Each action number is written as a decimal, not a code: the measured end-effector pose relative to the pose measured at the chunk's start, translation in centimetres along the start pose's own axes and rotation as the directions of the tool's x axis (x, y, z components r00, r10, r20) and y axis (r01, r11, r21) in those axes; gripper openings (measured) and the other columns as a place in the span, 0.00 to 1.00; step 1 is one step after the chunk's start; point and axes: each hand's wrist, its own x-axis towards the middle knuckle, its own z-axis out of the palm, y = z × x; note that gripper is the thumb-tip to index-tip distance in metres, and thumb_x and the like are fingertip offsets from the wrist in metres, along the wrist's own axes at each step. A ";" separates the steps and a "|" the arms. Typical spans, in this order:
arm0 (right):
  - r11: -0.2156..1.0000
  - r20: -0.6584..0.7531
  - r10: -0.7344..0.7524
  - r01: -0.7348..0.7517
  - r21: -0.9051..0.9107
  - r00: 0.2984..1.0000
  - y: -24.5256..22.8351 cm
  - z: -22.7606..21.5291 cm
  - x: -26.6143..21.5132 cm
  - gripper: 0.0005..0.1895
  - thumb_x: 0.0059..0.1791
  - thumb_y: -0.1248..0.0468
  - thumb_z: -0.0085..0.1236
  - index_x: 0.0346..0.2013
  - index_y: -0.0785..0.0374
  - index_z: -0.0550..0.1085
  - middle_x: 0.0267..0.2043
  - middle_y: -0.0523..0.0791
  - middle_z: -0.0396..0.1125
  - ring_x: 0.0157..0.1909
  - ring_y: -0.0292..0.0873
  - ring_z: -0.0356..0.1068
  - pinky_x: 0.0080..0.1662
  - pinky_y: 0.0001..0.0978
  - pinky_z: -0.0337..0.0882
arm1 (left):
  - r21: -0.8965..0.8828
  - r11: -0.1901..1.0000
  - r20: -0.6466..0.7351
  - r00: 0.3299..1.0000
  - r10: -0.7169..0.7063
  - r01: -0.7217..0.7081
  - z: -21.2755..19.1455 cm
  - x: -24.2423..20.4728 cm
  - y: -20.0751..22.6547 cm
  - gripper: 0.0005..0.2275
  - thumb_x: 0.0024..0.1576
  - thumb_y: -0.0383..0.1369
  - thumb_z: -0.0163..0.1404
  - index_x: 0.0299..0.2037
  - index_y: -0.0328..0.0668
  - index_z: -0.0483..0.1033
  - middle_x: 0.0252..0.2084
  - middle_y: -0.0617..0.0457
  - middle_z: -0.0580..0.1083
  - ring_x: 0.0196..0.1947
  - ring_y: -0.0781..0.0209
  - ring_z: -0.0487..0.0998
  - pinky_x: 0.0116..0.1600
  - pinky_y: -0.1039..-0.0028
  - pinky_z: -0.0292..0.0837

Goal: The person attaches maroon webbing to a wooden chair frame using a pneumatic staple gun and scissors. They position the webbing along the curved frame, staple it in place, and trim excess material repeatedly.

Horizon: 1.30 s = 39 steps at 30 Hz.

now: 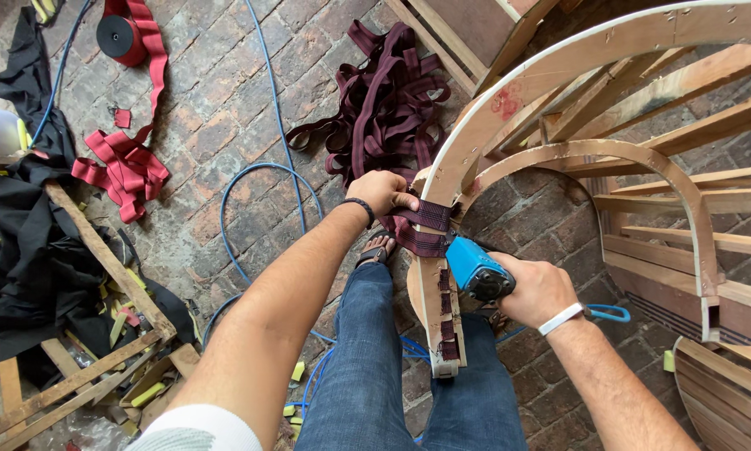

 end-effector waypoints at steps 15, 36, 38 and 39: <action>0.965 -0.178 0.170 -0.127 0.230 0.969 -2.6 2.1 -3.2 0.33 0.33 0.66 0.64 0.53 0.41 0.76 0.36 0.52 0.76 0.41 0.57 0.76 0.43 0.49 0.77 | -0.081 0.997 -0.219 0.976 -0.006 -0.012 -1.8 -4.9 2.7 0.25 0.42 0.61 0.59 0.28 0.46 0.78 0.26 0.51 0.78 0.29 0.50 0.80 0.35 0.61 0.73; 0.416 -0.348 0.906 -0.347 0.841 0.242 -15.1 7.0 -26.4 0.35 0.39 0.55 0.70 0.60 0.56 0.73 0.48 0.52 0.75 0.49 0.51 0.76 0.49 0.43 0.73 | 0.346 0.932 0.029 0.994 0.107 -0.111 -4.5 -11.9 8.1 0.28 0.50 0.42 0.61 0.59 0.42 0.66 0.50 0.37 0.75 0.50 0.38 0.76 0.53 0.52 0.72; 0.329 -0.308 0.944 -0.300 0.895 0.117 -16.9 10.1 -30.0 0.30 0.41 0.60 0.69 0.57 0.60 0.74 0.46 0.50 0.74 0.47 0.48 0.75 0.50 0.41 0.72 | 0.454 0.825 -0.068 0.911 0.407 -0.335 -4.7 -12.4 8.9 0.31 0.47 0.40 0.61 0.60 0.38 0.64 0.55 0.36 0.72 0.53 0.36 0.74 0.54 0.52 0.71; 0.288 -0.284 0.957 -0.271 0.919 0.054 -18.0 11.9 -31.7 0.27 0.42 0.63 0.69 0.55 0.63 0.74 0.45 0.50 0.74 0.46 0.47 0.74 0.50 0.40 0.71 | 0.547 0.664 -0.059 0.767 0.639 -0.510 -5.0 -12.5 9.1 0.34 0.43 0.41 0.63 0.59 0.35 0.64 0.58 0.36 0.70 0.53 0.36 0.72 0.56 0.54 0.70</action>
